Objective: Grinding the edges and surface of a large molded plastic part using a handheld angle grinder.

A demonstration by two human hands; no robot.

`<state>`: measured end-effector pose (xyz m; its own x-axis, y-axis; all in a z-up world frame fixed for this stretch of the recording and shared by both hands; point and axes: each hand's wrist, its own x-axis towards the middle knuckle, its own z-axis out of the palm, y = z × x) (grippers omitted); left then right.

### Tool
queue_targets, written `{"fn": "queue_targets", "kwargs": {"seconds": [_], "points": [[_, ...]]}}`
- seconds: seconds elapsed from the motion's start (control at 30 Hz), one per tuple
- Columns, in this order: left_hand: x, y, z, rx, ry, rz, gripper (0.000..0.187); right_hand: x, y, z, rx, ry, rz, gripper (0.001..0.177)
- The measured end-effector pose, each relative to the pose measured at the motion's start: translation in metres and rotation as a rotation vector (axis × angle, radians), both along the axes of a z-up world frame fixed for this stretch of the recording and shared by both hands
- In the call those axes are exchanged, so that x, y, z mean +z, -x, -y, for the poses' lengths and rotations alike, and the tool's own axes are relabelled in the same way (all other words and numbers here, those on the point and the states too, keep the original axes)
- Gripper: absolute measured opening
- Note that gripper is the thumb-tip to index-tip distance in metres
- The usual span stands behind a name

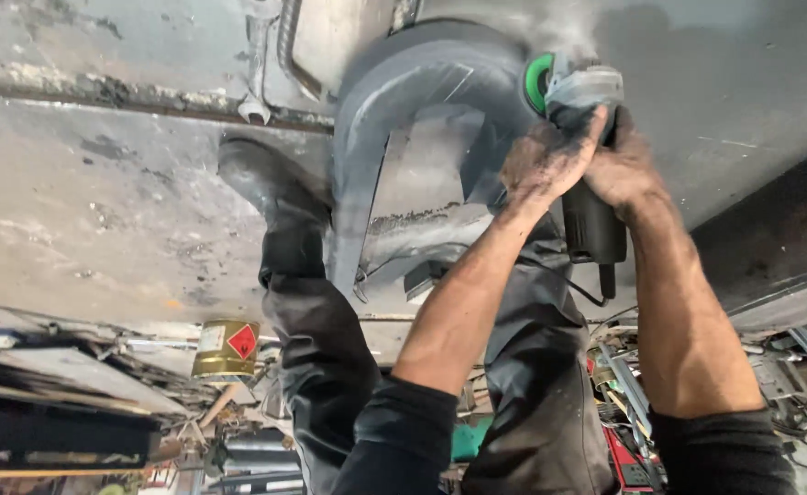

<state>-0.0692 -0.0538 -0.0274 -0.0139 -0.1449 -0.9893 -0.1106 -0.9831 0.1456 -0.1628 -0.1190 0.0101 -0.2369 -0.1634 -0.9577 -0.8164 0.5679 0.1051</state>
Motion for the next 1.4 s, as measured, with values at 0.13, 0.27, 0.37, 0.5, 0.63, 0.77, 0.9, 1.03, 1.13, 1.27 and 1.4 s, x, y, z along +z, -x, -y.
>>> {"fn": "queue_targets", "kwargs": {"seconds": [0.13, 0.27, 0.37, 0.5, 0.63, 0.77, 0.9, 1.03, 1.13, 1.27, 1.4], "points": [[0.016, -0.056, -0.023, 0.142, 0.141, -0.005, 0.075, -0.009, -0.043, -0.004, 0.282, -0.128, -0.015, 0.073], [0.015, -0.114, -0.021, 0.488, 0.189, 0.029, 0.077, 0.011, -0.127, 0.013, 0.535, -0.001, 0.125, 0.094], [0.012, -0.114, -0.027, 0.436, 0.125, 0.002, 0.081, -0.011, -0.082, -0.004, 0.581, 0.018, 0.071, 0.098], [-0.006, -0.108, -0.038, 0.465, 0.329, 0.123, 0.082, 0.001, -0.132, 0.002, 0.656, 0.016, 0.050, 0.101], [0.018, -0.153, -0.070, 0.658, 0.167, -0.011, 0.084, 0.041, -0.206, 0.008, 0.691, -0.103, -0.051, 0.092], [-0.002, -0.162, -0.114, 1.144, 0.232, -0.044, 0.084, 0.045, -0.247, 0.014, 0.697, 0.016, -0.019, 0.093], [-0.008, -0.151, -0.106, 0.991, 0.241, -0.136, 0.082, 0.040, -0.266, -0.020, 0.758, -0.007, -0.009, 0.094], [-0.002, -0.176, -0.104, 0.860, 0.156, -0.108, 0.080, 0.007, -0.233, -0.047, 0.916, 0.049, 0.055, 0.092], [0.012, -0.177, -0.147, 0.993, 0.102, -0.133, 0.082, -0.007, -0.192, -0.078, 1.223, 0.208, 0.178, 0.086], [0.003, -0.187, -0.159, 1.130, 0.145, -0.121, 0.083, -0.026, -0.170, -0.094, 1.749, 0.794, 0.432, 0.078], [0.001, -0.171, -0.147, 1.009, 0.139, -0.140, 0.081, -0.003, -0.186, -0.107, 1.995, 0.955, 0.627, 0.075]]}}
